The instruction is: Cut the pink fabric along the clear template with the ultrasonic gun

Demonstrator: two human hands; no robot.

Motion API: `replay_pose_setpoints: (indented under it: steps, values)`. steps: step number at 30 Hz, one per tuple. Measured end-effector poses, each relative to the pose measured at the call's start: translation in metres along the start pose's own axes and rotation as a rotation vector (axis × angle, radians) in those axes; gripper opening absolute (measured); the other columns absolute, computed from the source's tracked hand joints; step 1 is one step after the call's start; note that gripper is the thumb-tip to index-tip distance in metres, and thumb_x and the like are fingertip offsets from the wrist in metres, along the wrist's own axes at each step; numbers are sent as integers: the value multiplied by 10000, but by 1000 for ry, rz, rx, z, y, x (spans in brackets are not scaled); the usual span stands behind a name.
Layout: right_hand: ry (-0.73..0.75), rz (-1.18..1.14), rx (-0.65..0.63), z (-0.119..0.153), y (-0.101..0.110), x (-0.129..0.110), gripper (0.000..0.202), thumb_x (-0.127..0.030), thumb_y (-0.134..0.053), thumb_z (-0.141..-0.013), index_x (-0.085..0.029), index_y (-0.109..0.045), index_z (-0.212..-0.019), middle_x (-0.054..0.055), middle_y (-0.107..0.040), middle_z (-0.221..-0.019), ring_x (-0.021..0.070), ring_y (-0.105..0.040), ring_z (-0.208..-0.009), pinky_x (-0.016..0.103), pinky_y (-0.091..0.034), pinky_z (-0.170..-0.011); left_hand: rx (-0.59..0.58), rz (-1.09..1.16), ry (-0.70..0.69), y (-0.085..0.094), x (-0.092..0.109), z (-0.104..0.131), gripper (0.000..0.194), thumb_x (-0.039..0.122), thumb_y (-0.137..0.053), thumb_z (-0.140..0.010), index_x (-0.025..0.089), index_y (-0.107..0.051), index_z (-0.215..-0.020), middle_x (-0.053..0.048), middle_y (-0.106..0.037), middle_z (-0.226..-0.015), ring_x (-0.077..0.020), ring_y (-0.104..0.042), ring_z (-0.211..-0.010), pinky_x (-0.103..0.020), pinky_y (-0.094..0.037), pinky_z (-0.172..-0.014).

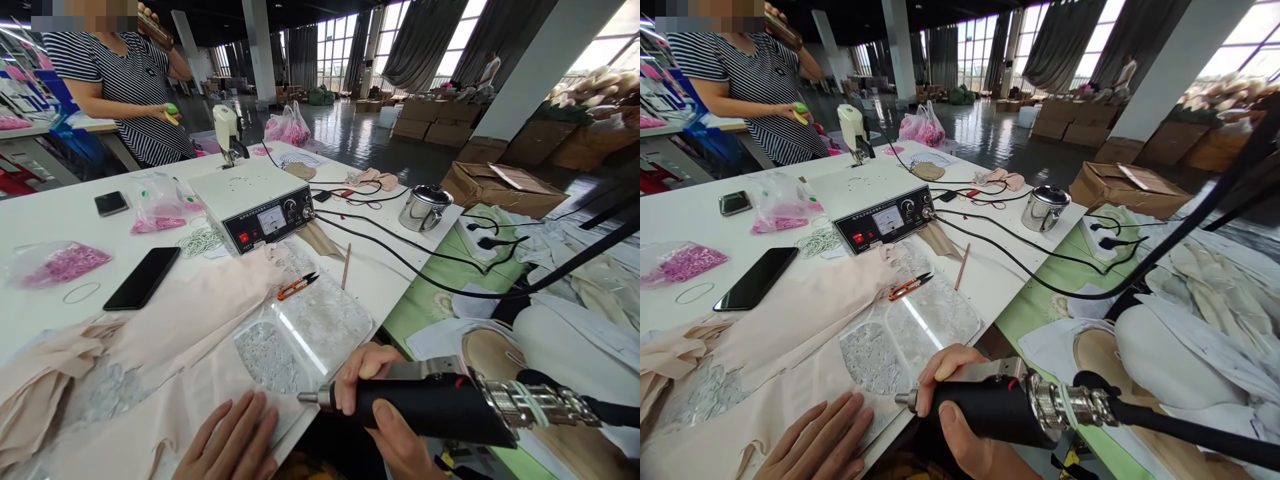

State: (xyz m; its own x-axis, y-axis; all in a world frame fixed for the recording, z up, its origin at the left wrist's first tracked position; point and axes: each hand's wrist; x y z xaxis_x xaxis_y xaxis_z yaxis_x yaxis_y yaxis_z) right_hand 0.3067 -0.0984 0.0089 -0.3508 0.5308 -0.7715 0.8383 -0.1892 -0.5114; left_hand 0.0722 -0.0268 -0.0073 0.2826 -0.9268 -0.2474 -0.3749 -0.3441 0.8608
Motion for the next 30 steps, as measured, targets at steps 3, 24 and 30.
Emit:
replay_pose_setpoints:
  steps: [3,24,30]
  values:
    - [2,1,6,2,-1,-3,165,-421,-611,-921,-288,-608,-1019,4,-569,-878,114,-584,-576,296,-491,-567,1,-3,-9,1,1,-4,313,231,-419,-1083,141,-708,-1162,-80,-758,-1139,-185,-689,-1063,-323,-256,-1193]
    - [22,87,-59,8,5,-10,151,-384,-612,-932,-273,-577,-1028,10,-601,-801,141,-590,-612,295,-489,-574,-32,-87,37,-2,10,-19,387,300,-336,-1108,205,-710,-1146,-58,-783,-1062,-226,-713,-957,-337,-442,-817]
    - [-27,56,-60,9,3,-13,131,-366,-588,-944,-277,-590,-1039,18,-598,-830,147,-610,-620,306,-506,-587,-61,-111,57,-3,12,-19,435,355,-294,-1112,276,-717,-1176,-30,-786,-1007,-221,-705,-910,-351,-417,-813]
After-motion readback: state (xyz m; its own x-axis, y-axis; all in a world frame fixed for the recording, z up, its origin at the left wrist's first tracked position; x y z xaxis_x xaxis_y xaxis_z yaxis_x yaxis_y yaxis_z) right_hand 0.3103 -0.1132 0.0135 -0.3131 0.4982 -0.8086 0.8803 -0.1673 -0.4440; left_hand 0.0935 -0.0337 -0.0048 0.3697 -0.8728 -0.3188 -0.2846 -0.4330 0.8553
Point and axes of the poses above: each hand's wrist, its own z-axis away from the middle knuckle, its own y-axis out of the back of the hand, x = y × z
